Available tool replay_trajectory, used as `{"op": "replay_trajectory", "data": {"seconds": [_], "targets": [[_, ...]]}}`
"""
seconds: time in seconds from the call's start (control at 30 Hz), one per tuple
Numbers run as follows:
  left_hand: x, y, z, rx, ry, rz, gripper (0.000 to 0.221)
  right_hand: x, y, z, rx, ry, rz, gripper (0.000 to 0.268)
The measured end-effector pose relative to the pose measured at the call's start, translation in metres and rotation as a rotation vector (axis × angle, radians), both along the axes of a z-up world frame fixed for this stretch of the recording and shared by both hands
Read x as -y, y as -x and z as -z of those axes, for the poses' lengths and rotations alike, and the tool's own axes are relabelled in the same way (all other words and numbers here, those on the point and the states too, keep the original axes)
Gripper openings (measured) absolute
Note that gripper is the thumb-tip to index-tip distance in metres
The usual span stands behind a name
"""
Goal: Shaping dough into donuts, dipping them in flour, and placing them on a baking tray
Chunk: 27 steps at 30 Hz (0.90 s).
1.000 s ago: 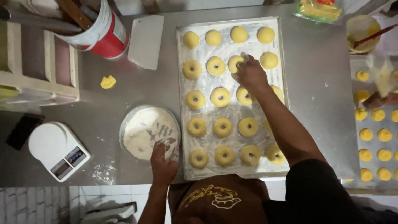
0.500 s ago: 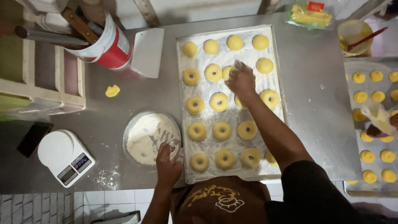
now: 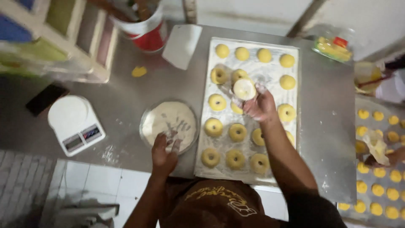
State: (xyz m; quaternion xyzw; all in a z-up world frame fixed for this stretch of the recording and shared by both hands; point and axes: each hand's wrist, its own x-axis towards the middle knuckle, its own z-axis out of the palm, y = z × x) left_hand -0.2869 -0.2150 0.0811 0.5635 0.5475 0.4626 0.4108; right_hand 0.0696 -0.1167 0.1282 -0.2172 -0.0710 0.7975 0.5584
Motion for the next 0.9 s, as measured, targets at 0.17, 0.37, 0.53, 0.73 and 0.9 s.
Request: {"op": "replay_trajectory", "data": {"seconds": [0.17, 0.37, 0.53, 0.73, 0.9], "targets": [[-0.019, 0.052, 0.007, -0.243, -0.312, -0.146, 0.033, 0.039, 0.112, 0.071, 0.038, 0.005, -0.079, 0.033], [-0.069, 0.15, -0.008, -0.189, -0.128, -0.076, 0.026, 0.042, 0.229, 0.117, 1.241, -0.366, 0.05, 0.04], [-0.087, 0.206, 0.005, -0.198, -0.111, 0.02, 0.026, 0.033, 0.274, 0.158, 2.37, -0.832, -0.14, 0.037], [-0.094, 0.202, 0.057, -0.082, -0.138, 0.266, 0.018, 0.043, 0.283, 0.147, 2.057, -0.383, -0.044, 0.048], [-0.084, 0.149, -0.039, 0.1, -0.263, 0.414, 0.028, 0.075, 0.273, 0.101, -0.022, 0.12, 0.186, 0.035]]}}
